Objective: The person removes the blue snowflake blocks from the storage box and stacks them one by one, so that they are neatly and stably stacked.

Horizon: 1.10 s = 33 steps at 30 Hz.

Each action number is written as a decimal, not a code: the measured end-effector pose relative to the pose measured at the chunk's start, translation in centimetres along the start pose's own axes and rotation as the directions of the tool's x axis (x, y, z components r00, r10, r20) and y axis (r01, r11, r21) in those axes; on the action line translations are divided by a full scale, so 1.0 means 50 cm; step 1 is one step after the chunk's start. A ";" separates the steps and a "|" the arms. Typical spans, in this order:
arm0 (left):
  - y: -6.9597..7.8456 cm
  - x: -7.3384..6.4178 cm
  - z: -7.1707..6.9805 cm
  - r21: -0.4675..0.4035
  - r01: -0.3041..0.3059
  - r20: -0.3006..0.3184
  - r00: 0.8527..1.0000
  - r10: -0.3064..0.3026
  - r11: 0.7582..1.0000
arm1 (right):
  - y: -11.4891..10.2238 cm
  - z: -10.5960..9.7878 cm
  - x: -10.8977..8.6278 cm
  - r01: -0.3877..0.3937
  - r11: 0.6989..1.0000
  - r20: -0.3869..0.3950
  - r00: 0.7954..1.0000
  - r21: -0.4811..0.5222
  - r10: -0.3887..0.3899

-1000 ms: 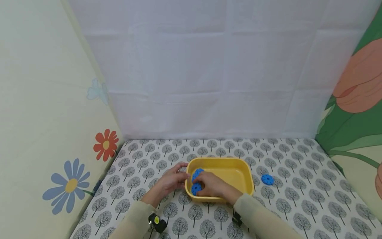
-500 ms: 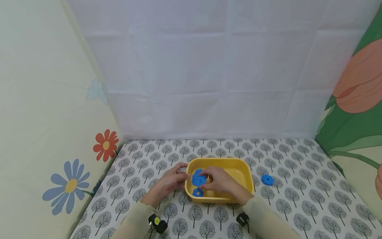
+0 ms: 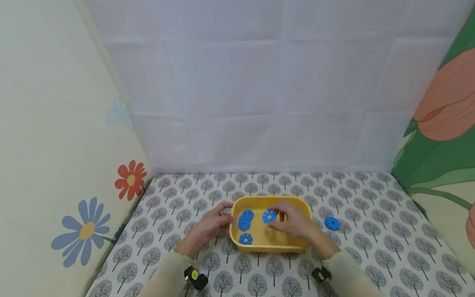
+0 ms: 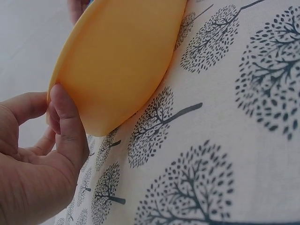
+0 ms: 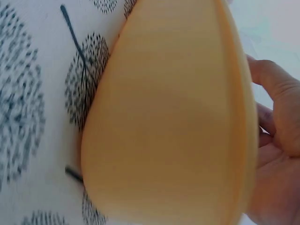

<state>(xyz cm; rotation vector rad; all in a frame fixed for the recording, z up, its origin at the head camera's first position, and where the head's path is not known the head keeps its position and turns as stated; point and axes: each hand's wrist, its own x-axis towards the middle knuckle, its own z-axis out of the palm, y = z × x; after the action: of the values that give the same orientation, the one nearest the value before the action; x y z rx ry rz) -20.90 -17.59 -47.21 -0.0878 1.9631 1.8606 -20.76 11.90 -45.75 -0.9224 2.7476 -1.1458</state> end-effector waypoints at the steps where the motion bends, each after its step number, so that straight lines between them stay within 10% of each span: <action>1: 0.000 0.000 0.000 -0.001 -0.001 0.000 1.000 0.001 1.000 | 0.003 -0.006 -0.005 0.011 1.000 -0.015 1.000 -0.003 -0.011; 14: -0.005 0.003 -0.003 -0.009 -0.006 0.004 1.000 0.006 1.000 | 0.046 -0.069 -0.068 0.023 0.999 -0.211 0.977 -0.047 -0.033; 33: -0.005 0.006 -0.002 -0.007 0.006 0.008 1.000 -0.006 1.000 | 0.109 -0.140 -0.155 -0.144 0.989 -0.279 0.952 -0.042 0.127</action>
<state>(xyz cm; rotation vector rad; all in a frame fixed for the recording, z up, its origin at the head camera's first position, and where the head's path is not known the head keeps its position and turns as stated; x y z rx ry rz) -21.12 -17.66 -47.53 -0.0882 1.9492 1.8620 -18.83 23.53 -45.76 -0.6051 3.0241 -1.2575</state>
